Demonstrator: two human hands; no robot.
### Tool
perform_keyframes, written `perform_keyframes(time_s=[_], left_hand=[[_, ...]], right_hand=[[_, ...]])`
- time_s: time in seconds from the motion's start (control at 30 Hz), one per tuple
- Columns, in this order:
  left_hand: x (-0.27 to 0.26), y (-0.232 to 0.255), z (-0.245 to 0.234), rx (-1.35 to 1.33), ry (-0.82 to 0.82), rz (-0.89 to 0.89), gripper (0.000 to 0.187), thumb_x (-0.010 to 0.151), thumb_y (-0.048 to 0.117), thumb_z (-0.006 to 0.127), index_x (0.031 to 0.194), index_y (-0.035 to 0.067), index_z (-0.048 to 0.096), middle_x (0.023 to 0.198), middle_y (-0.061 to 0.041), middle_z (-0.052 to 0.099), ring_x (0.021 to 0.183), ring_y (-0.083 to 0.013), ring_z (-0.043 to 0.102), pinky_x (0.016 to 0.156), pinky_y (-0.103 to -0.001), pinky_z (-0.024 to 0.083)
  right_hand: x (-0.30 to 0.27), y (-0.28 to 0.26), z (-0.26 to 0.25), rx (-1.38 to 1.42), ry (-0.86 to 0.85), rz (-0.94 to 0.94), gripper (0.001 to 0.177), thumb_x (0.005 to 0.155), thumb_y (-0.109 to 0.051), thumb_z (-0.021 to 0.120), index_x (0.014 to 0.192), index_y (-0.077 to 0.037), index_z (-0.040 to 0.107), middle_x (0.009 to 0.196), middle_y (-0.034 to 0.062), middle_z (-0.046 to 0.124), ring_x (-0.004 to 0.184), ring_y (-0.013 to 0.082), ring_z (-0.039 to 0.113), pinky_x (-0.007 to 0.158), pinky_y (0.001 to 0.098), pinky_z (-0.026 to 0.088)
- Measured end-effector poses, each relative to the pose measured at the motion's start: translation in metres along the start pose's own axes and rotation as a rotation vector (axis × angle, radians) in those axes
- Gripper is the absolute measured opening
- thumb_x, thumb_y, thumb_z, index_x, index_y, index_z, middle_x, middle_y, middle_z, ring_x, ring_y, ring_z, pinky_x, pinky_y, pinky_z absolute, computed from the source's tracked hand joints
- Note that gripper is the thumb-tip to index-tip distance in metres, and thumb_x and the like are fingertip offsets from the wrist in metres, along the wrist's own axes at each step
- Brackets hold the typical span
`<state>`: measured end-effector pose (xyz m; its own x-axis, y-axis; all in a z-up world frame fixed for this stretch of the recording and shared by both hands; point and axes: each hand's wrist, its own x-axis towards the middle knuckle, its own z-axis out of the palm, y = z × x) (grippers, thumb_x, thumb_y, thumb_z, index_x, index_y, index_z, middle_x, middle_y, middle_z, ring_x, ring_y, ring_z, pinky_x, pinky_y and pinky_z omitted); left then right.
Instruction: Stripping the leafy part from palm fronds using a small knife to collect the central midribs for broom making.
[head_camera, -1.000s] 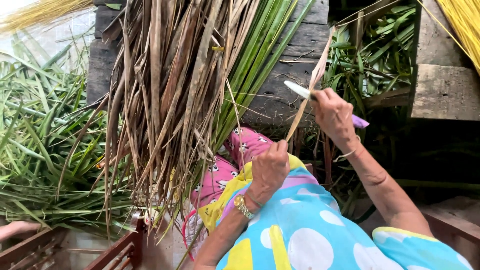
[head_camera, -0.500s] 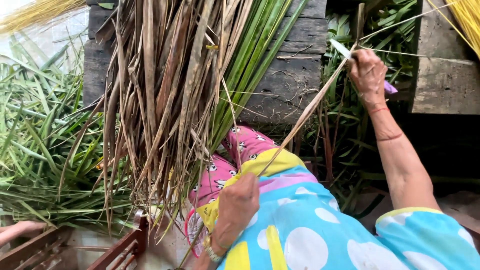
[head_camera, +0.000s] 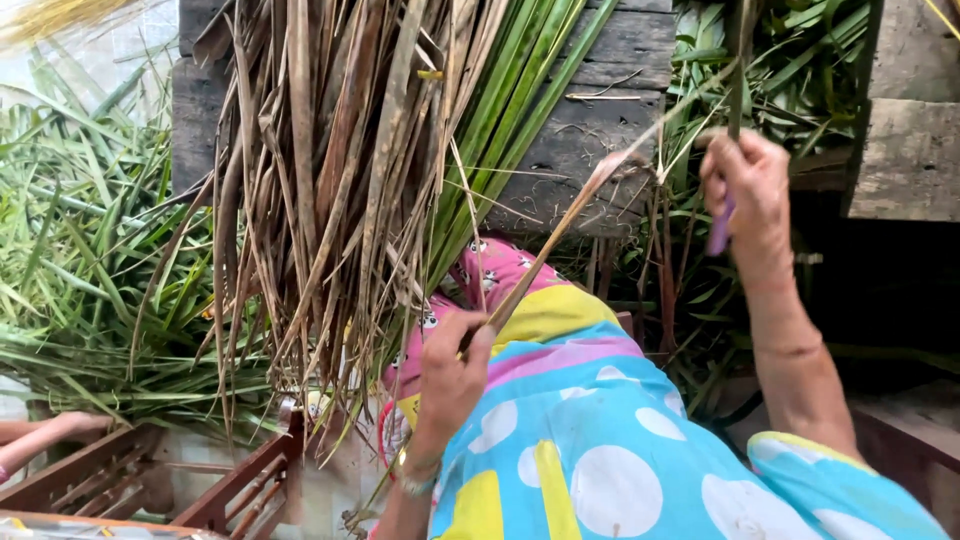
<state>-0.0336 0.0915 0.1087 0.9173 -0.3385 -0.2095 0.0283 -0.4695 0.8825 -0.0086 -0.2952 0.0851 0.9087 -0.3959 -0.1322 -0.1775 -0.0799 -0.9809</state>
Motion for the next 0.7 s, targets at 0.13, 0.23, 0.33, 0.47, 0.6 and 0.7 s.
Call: perform_keyframes(time_s=[0.13, 0.23, 0.33, 0.47, 0.6, 0.7], left_hand=[[0.030, 0.006, 0.038, -0.365, 0.080, -0.021, 0.012, 0.092, 0.016, 0.069, 0.103, 0.013, 0.073, 0.078, -0.004, 0.065, 0.070, -0.0119, 0.056, 0.063, -0.030, 0.052], [0.047, 0.013, 0.062, -0.457, 0.077, -0.014, 0.008, 0.090, 0.016, 0.074, 0.098, 0.014, 0.075, 0.074, -0.002, 0.065, 0.066, -0.0088, 0.057, 0.058, -0.025, 0.049], [0.055, 0.015, 0.083, -0.550, 0.099, 0.051, 0.005, 0.089, 0.011, 0.074, 0.094, 0.012, 0.074, 0.066, 0.001, 0.060, 0.059, -0.0073, 0.058, 0.053, -0.021, 0.046], [0.060, 0.021, 0.096, -0.598, 0.147, 0.076, 0.005, 0.090, 0.008, 0.072, 0.094, 0.010, 0.073, 0.068, 0.000, 0.060, 0.061, -0.0084, 0.060, 0.056, -0.021, 0.046], [0.064, 0.014, 0.114, -0.487, 0.229, 0.218, 0.006, 0.094, 0.004, 0.069, 0.095, 0.010, 0.071, 0.079, -0.003, 0.059, 0.071, -0.0129, 0.057, 0.064, -0.026, 0.047], [0.068, 0.013, 0.127, -0.464, 0.266, 0.302, 0.008, 0.096, 0.003, 0.065, 0.094, 0.009, 0.069, 0.083, -0.006, 0.058, 0.075, -0.0180, 0.057, 0.070, -0.030, 0.048]], right_hand=[[-0.053, -0.021, 0.061, 0.287, 0.046, 0.259, 0.017, 0.098, -0.010, 0.062, 0.112, -0.003, 0.069, 0.059, 0.0051, 0.052, 0.039, 0.0012, 0.037, 0.031, 0.0177, 0.035], [-0.071, -0.012, 0.093, 0.394, -0.017, 0.309, 0.023, 0.092, -0.003, 0.063, 0.113, 0.004, 0.069, 0.058, 0.0038, 0.052, 0.040, 0.0001, 0.038, 0.029, 0.0168, 0.034], [-0.072, 0.016, 0.107, 0.527, -0.036, 0.278, 0.020, 0.092, 0.004, 0.062, 0.109, 0.010, 0.069, 0.054, 0.0020, 0.046, 0.042, 0.0026, 0.035, 0.032, 0.0185, 0.030], [-0.063, 0.045, 0.112, 0.596, 0.025, 0.252, 0.008, 0.095, 0.006, 0.062, 0.099, 0.011, 0.066, 0.048, 0.0082, 0.038, 0.037, 0.0089, 0.029, 0.029, 0.0244, 0.030], [-0.060, 0.050, 0.111, 0.518, 0.098, 0.319, 0.014, 0.094, 0.002, 0.064, 0.082, 0.003, 0.059, 0.044, 0.0060, 0.034, 0.033, 0.0084, 0.026, 0.027, 0.0248, 0.024], [-0.059, 0.062, 0.107, 0.470, 0.113, 0.365, 0.015, 0.093, 0.000, 0.066, 0.081, 0.000, 0.057, 0.044, 0.0042, 0.036, 0.033, 0.0060, 0.028, 0.027, 0.0235, 0.025]])
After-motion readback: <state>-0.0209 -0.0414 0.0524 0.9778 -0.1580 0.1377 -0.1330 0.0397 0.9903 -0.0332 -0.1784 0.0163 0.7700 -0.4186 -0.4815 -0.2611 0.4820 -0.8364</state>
